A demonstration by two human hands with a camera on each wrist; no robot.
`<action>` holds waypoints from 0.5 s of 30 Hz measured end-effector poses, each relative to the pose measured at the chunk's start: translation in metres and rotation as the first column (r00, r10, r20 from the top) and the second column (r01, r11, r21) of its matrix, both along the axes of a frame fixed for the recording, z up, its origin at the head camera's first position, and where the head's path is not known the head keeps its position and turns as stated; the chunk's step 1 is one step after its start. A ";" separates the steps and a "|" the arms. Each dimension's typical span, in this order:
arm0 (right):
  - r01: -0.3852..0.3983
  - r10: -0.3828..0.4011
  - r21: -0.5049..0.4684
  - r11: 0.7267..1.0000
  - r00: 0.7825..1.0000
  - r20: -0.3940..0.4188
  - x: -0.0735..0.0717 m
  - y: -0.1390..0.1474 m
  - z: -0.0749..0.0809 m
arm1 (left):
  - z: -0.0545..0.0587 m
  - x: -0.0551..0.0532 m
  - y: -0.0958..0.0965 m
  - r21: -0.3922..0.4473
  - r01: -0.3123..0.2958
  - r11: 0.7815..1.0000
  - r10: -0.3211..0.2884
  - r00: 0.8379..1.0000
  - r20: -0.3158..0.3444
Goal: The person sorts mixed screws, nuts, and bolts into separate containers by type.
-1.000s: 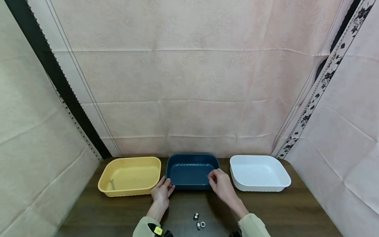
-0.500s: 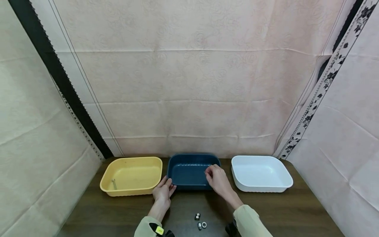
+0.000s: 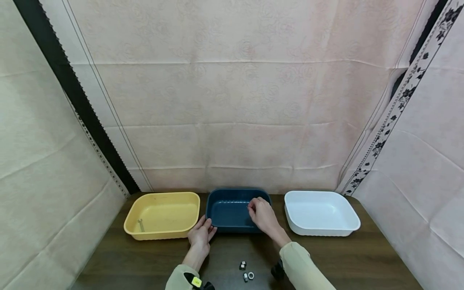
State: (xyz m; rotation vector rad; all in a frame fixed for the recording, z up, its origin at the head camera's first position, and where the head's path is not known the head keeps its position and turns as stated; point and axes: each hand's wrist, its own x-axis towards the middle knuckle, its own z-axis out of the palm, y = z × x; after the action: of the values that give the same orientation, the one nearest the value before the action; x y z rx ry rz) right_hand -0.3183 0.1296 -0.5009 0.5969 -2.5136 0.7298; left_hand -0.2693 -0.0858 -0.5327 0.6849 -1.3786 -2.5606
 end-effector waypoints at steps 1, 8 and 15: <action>0.000 0.000 0.003 1.000 1.000 -0.003 -0.001 -0.001 0.000 | 0.000 0.000 0.000 0.002 0.000 1.000 0.000 1.000 0.001; 0.007 -0.007 0.016 1.000 1.000 0.015 -0.004 -0.004 -0.001 | 0.001 0.001 -0.001 0.016 0.001 1.000 -0.001 1.000 0.011; 0.001 -0.001 0.009 1.000 1.000 0.022 -0.007 -0.006 0.000 | 0.002 0.000 -0.001 0.011 0.001 1.000 -0.001 1.000 0.021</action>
State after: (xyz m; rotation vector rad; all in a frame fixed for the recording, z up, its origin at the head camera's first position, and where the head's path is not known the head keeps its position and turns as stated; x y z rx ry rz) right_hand -0.3258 0.1232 -0.5012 0.5937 -2.5380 0.7286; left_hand -0.2692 -0.0870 -0.5305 0.7143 -1.3722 -2.5714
